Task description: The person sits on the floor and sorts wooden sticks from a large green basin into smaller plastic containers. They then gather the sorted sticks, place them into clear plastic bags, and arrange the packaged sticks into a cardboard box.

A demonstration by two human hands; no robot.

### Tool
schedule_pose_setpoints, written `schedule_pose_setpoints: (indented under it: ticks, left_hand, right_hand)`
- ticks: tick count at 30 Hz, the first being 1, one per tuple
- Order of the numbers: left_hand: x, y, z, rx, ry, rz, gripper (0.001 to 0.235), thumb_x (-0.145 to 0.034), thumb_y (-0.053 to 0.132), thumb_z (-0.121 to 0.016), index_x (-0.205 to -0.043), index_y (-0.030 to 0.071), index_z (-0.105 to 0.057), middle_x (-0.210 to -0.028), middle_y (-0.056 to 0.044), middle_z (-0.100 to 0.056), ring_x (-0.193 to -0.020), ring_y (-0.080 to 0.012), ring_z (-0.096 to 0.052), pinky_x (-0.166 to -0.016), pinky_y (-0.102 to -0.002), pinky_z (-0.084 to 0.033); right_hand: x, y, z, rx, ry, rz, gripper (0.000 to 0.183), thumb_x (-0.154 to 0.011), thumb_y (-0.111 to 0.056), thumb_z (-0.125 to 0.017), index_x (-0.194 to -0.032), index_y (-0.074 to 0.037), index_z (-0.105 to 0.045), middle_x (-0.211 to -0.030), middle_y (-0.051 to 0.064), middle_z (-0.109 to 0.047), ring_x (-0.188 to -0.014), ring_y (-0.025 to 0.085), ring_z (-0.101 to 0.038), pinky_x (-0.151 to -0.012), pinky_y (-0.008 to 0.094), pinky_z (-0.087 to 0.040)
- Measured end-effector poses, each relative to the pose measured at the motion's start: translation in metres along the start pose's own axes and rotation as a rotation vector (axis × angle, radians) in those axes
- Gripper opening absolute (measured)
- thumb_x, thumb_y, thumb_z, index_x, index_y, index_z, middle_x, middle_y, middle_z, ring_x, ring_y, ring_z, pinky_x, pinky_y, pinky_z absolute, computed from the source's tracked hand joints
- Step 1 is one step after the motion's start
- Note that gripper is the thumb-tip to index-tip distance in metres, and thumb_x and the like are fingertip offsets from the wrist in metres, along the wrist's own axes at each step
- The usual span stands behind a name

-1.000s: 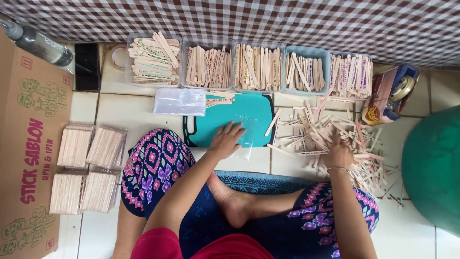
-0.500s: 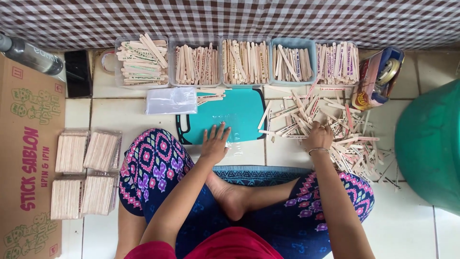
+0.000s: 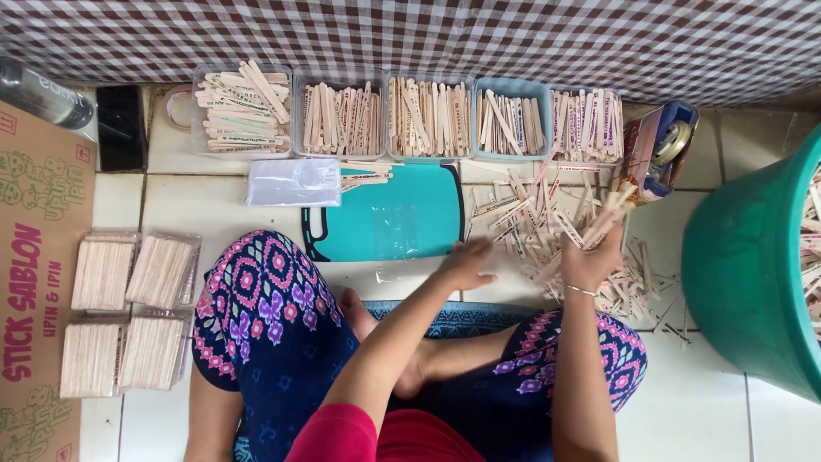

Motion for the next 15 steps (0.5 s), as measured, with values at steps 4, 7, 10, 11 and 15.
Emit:
schedule_pose_setpoints:
  ticks: [4, 7, 10, 11, 15]
  left_hand:
    - [0.021, 0.038, 0.007, 0.106, 0.054, -0.168, 0.074, -0.09, 0.046, -0.066, -0.154, 0.015, -0.043, -0.157, -0.014, -0.044, -0.147, -0.0374, -0.041, -0.12, -0.062, -0.028]
    - [0.049, 0.015, 0.034, 0.067, 0.253, -0.142, 0.063, -0.088, 0.031, -0.073, -0.146, 0.017, -0.053, -0.145, -0.014, -0.057, -0.136, -0.0376, -0.054, -0.112, -0.06, -0.038]
    - [0.073, -0.029, 0.063, -0.113, 0.344, 0.07, 0.07, -0.083, 0.031, -0.077, -0.147, 0.016, -0.053, -0.15, -0.016, -0.05, -0.138, -0.0425, -0.049, -0.111, -0.061, -0.039]
    - [0.086, -0.046, 0.073, -0.245, 0.318, 0.236, 0.078, -0.082, 0.035, -0.079, -0.151, 0.014, -0.05, -0.158, -0.02, -0.042, -0.144, -0.0485, -0.04, -0.114, -0.064, -0.035]
    - [0.116, -0.104, 0.067, -0.162, 0.142, 0.503, 0.084, -0.089, 0.038, -0.071, -0.159, 0.01, -0.033, -0.169, -0.022, -0.018, -0.153, -0.0505, -0.02, -0.122, -0.066, -0.017]
  right_hand:
    - [0.017, -0.005, -0.008, -0.532, 0.207, 0.189, 0.068, -0.074, 0.009, -0.078, -0.137, -0.006, -0.055, -0.116, 0.017, -0.07, -0.108, 0.025, -0.069, -0.1, 0.031, -0.052]
    - [0.036, -0.024, -0.018, -0.829, 0.14, -0.035, 0.047, -0.084, 0.008, -0.074, -0.126, -0.008, -0.058, -0.106, 0.005, -0.062, -0.097, 0.012, -0.062, -0.093, 0.024, -0.052]
    - [0.038, -0.023, -0.032, -0.769, 0.148, -0.096, 0.027, -0.085, 0.004, -0.072, -0.109, -0.006, -0.065, -0.076, 0.003, -0.059, -0.07, 0.012, -0.061, -0.072, 0.022, -0.054]
    - [0.036, -0.011, -0.04, -0.668, 0.149, -0.015, 0.024, -0.081, 0.005, -0.075, -0.099, -0.007, -0.066, -0.071, 0.006, -0.06, -0.066, 0.015, -0.062, -0.069, 0.024, -0.053]
    - [0.046, 0.032, -0.082, -0.36, 0.145, 0.224, 0.022, -0.068, 0.008, -0.084, -0.071, -0.009, -0.069, -0.059, 0.013, -0.063, -0.054, 0.026, -0.063, -0.057, 0.031, -0.05]
Point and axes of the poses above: each hand's wrist, its own x-axis away from the middle knuckle, its own z-axis out of the back of the hand, y = z × x, the point moved 6 cm from there along -x, towards the middle knuckle
